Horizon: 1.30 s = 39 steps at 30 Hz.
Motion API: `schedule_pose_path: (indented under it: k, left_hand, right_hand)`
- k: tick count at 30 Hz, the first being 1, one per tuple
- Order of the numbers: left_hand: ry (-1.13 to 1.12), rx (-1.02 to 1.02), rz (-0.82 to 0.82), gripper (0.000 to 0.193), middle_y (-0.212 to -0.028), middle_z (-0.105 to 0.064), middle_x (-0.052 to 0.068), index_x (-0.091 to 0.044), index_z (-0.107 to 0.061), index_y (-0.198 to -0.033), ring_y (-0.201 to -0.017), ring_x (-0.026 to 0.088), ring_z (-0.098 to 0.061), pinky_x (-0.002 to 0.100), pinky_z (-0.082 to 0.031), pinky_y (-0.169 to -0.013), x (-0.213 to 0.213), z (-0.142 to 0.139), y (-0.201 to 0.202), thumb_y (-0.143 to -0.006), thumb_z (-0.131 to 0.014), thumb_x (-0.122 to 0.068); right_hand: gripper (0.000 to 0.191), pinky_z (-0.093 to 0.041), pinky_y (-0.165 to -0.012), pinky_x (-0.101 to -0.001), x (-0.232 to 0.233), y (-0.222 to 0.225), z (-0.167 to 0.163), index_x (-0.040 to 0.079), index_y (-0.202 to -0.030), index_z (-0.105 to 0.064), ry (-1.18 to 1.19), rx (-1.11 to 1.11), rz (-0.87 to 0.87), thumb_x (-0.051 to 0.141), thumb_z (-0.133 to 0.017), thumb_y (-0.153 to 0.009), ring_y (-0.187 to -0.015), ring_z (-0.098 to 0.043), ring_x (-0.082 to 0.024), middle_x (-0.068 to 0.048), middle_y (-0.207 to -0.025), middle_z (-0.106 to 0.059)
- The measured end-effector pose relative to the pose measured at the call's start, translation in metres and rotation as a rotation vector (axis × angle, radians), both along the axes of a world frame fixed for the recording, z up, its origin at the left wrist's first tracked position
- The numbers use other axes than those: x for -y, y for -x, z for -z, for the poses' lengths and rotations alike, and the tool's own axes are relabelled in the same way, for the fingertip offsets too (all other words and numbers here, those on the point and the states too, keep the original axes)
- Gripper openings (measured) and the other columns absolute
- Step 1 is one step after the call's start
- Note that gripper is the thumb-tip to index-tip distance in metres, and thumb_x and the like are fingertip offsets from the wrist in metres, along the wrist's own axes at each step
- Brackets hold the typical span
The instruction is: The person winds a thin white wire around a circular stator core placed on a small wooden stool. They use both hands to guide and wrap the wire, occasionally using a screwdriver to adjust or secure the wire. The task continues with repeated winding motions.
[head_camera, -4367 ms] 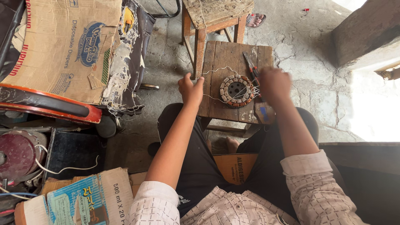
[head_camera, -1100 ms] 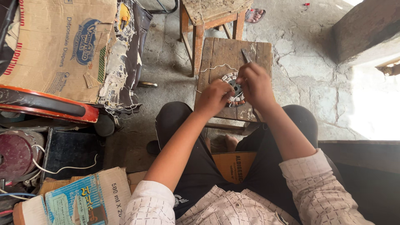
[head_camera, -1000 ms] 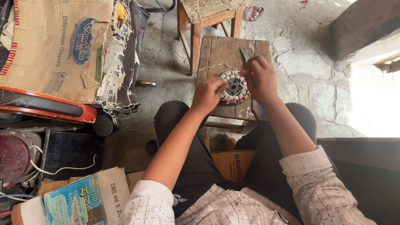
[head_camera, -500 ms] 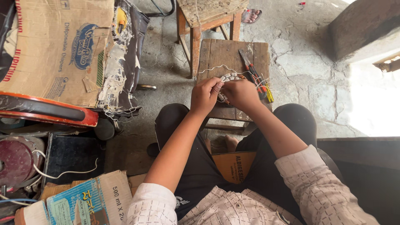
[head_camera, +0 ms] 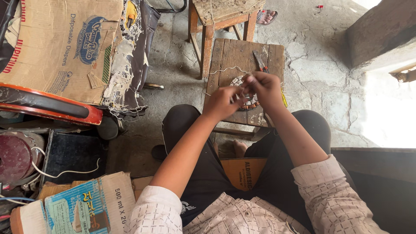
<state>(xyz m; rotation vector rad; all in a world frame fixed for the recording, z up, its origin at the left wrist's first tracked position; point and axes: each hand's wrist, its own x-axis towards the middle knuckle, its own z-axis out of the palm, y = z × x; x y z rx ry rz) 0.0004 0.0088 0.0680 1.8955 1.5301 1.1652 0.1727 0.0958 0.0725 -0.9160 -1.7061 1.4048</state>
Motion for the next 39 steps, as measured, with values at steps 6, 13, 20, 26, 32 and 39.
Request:
schedule_pose_path:
  k: [6,13,20,26,32,39]
  left_hand:
    - [0.029,0.082,-0.042,0.017,-0.089,-0.080,0.005,-0.010,-0.080,-0.102,-0.076,0.015,-0.076,0.032,-0.059,-0.067,-0.014,0.025,0.001,-0.096,-0.070,-0.023]
    - [-0.154,0.426,-0.200,0.020,-0.080,-0.074,0.006,0.001,-0.072,-0.101,-0.067,0.013,-0.070,0.026,-0.055,-0.062,-0.011,0.017,0.005,-0.103,-0.065,-0.018]
    - [-0.243,0.213,-0.204,0.024,-0.093,-0.069,0.007,0.000,-0.069,-0.107,-0.075,0.019,-0.068,0.029,-0.052,-0.069,-0.001,-0.012,0.003,-0.103,-0.065,-0.023]
    - [-0.042,0.054,-0.021,0.026,-0.096,-0.073,0.010,-0.005,-0.075,-0.099,-0.072,0.025,-0.069,0.036,-0.053,-0.067,-0.005,-0.004,0.002,-0.090,-0.075,-0.029]
    - [-0.076,0.076,-0.074,0.020,-0.089,-0.074,0.008,-0.006,-0.076,-0.093,-0.079,0.025,-0.071,0.036,-0.053,-0.071,-0.006,0.012,0.005,-0.095,-0.071,-0.025]
    - [-0.184,0.379,-0.219,0.017,-0.086,-0.072,0.006,-0.001,-0.072,-0.095,-0.076,0.014,-0.065,0.028,-0.050,-0.069,-0.011,0.002,0.006,-0.097,-0.073,-0.018]
  right_hand:
    - [0.017,-0.056,-0.067,-0.0282,-0.018,-0.017,-0.007,0.003,-0.105,-0.075,-0.008,-0.145,0.150,0.018,-0.066,-0.106,-0.079,-0.070,-0.013,-0.008,-0.098,-0.076]
    - [0.036,-0.053,-0.068,-0.0404,0.009,-0.001,-0.021,0.017,-0.088,-0.079,-0.281,1.024,-0.156,0.052,-0.082,-0.078,-0.078,-0.071,-0.027,-0.009,-0.081,-0.074]
    - [0.009,-0.053,-0.064,-0.0423,0.010,0.009,-0.005,0.017,-0.083,-0.079,-0.780,0.492,-0.160,0.022,-0.072,-0.085,-0.076,-0.070,-0.029,-0.004,-0.081,-0.073]
    - [0.023,-0.045,-0.062,-0.0384,-0.005,-0.015,-0.008,-0.001,-0.084,-0.071,-0.474,0.344,0.203,0.017,-0.076,-0.099,-0.064,-0.058,-0.026,-0.011,-0.070,-0.059]
    - [0.021,-0.052,-0.067,-0.0348,-0.005,-0.009,-0.023,0.004,-0.095,-0.074,-0.456,0.294,0.206,0.024,-0.076,-0.100,-0.075,-0.069,-0.019,-0.006,-0.082,-0.069]
    - [0.021,-0.053,-0.066,-0.0436,0.015,0.008,-0.018,0.011,-0.084,-0.078,-0.607,0.635,-0.234,0.032,-0.081,-0.082,-0.077,-0.070,-0.030,-0.006,-0.081,-0.073]
